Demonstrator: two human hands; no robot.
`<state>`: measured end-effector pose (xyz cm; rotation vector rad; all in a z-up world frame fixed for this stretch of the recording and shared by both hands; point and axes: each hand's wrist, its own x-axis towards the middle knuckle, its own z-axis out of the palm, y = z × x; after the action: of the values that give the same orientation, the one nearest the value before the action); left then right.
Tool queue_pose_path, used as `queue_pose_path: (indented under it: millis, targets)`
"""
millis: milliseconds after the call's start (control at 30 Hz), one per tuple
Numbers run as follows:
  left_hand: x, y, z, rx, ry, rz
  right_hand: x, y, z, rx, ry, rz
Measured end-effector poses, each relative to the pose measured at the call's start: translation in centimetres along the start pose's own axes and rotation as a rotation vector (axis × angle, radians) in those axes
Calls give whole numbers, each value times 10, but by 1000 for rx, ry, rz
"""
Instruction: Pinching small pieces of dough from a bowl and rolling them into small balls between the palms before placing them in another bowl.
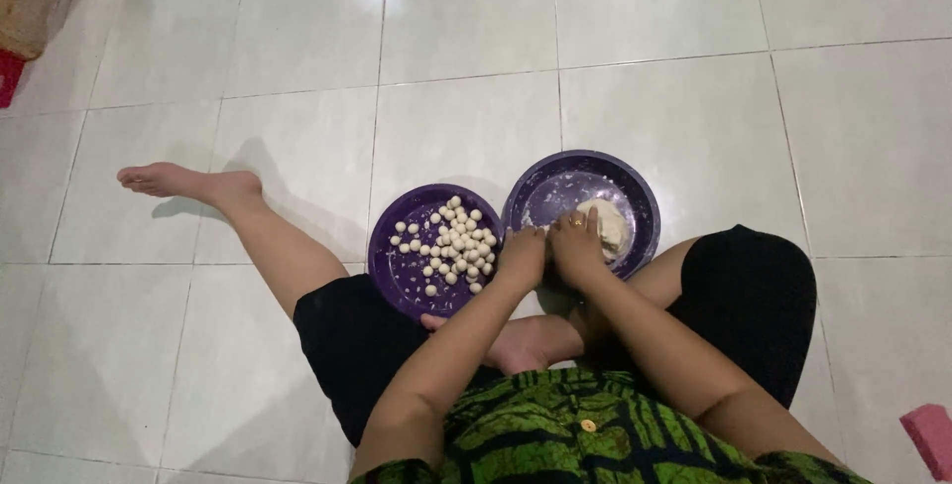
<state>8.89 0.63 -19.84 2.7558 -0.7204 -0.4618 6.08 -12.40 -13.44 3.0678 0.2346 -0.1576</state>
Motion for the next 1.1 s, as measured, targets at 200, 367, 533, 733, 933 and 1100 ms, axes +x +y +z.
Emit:
queue_pose_path:
  millis: [200, 367, 533, 733, 933, 1100]
  targets:
    - [-8, 7, -20, 43, 172, -15, 4, -3, 2, 74, 29, 13]
    - [-20, 17, -44, -8, 150, 2, 1, -13, -12, -8, 83, -39]
    - [-28, 22, -55, -15, 259, 22, 6, -15, -2, -58, 62, -91]
    - [-28, 18, -55, -47, 382, 89, 11, -14, 8, -18, 19, -96]
    - [-14, 1, -25, -174, 260, 26, 14, -9, 1, 273, -119, 29]
    - [-21, -4, -26, -360, 258, 7, 22, 1, 29, 412, -158, 30]
